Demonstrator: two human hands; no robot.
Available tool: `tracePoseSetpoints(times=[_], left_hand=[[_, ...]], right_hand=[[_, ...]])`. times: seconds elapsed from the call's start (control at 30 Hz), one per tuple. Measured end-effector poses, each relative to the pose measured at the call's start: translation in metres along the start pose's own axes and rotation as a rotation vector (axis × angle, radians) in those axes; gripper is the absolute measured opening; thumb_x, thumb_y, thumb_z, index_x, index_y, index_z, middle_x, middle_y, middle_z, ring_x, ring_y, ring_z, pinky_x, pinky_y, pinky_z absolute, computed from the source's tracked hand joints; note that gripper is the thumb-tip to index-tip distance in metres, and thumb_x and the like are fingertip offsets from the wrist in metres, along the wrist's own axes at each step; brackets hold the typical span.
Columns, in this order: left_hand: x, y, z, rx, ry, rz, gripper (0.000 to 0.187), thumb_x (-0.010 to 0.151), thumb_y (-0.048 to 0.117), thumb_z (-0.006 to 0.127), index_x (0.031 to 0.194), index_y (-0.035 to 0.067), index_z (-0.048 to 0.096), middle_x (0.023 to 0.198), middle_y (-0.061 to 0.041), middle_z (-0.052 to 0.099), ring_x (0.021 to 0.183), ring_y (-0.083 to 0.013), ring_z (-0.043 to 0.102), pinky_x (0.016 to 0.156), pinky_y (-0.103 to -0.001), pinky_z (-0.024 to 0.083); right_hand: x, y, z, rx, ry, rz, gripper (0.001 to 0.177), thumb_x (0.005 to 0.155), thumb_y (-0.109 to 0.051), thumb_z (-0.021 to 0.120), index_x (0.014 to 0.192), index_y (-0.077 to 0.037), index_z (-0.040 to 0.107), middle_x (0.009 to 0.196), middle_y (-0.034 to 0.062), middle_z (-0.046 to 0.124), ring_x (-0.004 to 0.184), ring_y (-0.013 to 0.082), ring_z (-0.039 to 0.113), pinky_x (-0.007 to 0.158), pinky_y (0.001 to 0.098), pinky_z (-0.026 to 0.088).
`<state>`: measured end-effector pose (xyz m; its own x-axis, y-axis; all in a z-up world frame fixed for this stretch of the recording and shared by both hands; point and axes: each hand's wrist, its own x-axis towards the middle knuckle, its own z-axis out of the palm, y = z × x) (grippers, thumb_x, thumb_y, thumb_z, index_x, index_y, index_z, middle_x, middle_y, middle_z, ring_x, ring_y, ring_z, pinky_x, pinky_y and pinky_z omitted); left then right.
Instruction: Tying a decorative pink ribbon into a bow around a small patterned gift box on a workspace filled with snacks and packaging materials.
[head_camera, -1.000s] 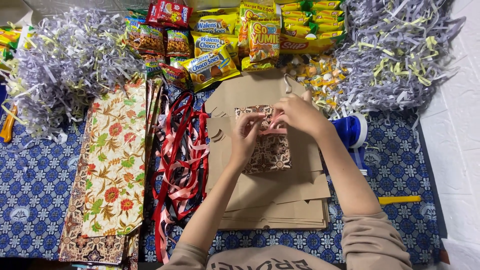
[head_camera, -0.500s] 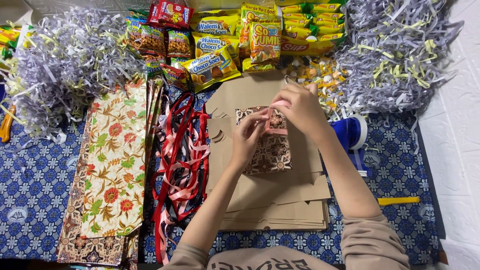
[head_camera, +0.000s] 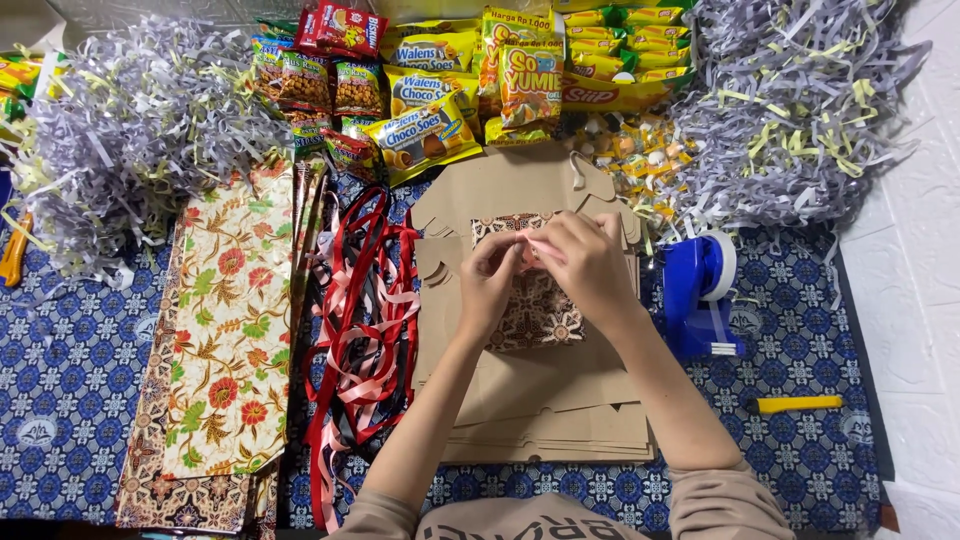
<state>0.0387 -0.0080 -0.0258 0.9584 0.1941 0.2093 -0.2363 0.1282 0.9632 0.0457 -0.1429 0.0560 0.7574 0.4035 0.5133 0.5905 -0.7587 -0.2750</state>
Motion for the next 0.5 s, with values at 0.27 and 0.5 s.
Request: tracePoseSetpoints(times=[0.27, 0.5], left_hand=[[0.0, 0.009, 0.0, -0.04, 0.015, 0.0, 0.012, 0.087, 0.001, 0.064, 0.097, 0.004, 0.071, 0.095, -0.011, 0.069, 0.081, -0.0107, 0.061, 0.063, -0.025, 0.054], [0.001, 0.022, 0.0, -0.063, 0.021, -0.004, 0.011, 0.088, 0.001, 0.064, 0.097, 0.003, 0.07, 0.095, -0.011, 0.069, 0.085, -0.0118, 0.061, 0.068, -0.025, 0.053]], right_hand=[[-0.042, 0.002, 0.022, -0.081, 0.015, -0.053, 0.005, 0.086, -0.01, 0.067, 0.085, -0.014, 0.064, 0.078, -0.0042, 0.056, 0.073, 0.0107, 0.058, 0.073, 0.0282, 0.035], [-0.076, 0.003, 0.04, -0.068, 0.086, -0.092, 0.003, 0.085, -0.015, 0.065, 0.088, -0.016, 0.063, 0.08, -0.0053, 0.051, 0.071, 0.0102, 0.053, 0.069, 0.0244, 0.034]])
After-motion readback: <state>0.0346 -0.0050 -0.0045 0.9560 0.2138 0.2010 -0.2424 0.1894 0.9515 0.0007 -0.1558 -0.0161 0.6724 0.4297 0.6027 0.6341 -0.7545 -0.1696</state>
